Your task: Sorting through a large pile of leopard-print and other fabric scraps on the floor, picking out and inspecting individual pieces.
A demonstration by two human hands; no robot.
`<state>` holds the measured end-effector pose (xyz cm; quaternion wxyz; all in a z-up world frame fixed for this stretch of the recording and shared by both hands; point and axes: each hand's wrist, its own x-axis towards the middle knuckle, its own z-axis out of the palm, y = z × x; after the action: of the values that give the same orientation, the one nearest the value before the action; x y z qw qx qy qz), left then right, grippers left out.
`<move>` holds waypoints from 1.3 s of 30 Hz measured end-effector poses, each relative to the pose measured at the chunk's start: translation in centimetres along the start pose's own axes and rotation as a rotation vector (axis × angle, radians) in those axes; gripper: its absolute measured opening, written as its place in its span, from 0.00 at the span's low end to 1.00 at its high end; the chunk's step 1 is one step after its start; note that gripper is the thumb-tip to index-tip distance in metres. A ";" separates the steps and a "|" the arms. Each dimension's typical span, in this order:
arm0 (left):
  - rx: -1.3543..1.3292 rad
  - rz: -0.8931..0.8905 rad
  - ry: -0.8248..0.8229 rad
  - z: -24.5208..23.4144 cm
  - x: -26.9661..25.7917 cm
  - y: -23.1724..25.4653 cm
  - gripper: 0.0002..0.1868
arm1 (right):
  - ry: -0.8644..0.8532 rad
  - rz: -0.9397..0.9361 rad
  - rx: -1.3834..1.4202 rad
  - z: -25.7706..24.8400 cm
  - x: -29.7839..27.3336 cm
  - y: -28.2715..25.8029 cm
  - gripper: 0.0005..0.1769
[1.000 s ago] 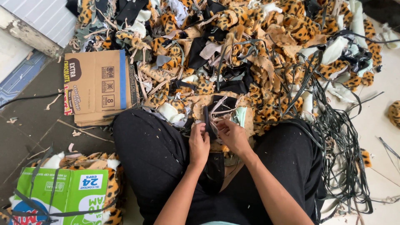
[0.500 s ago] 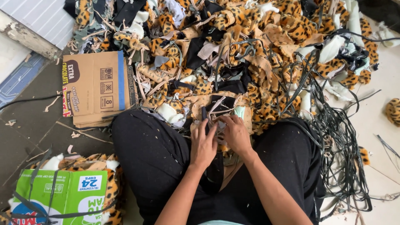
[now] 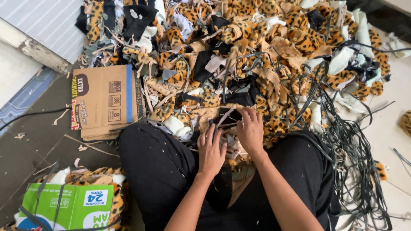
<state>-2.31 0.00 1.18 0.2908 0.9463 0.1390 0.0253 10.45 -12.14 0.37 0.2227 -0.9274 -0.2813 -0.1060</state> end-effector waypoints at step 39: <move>-0.318 -0.214 0.060 -4.2 7.8 -0.5 0.09 | -0.078 -0.097 0.170 9.0 7.1 -0.6 0.22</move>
<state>4.52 4.86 4.09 0.4335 0.8671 0.2415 0.0441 16.54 -4.14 -5.02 0.2841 -0.8938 -0.3423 -0.0563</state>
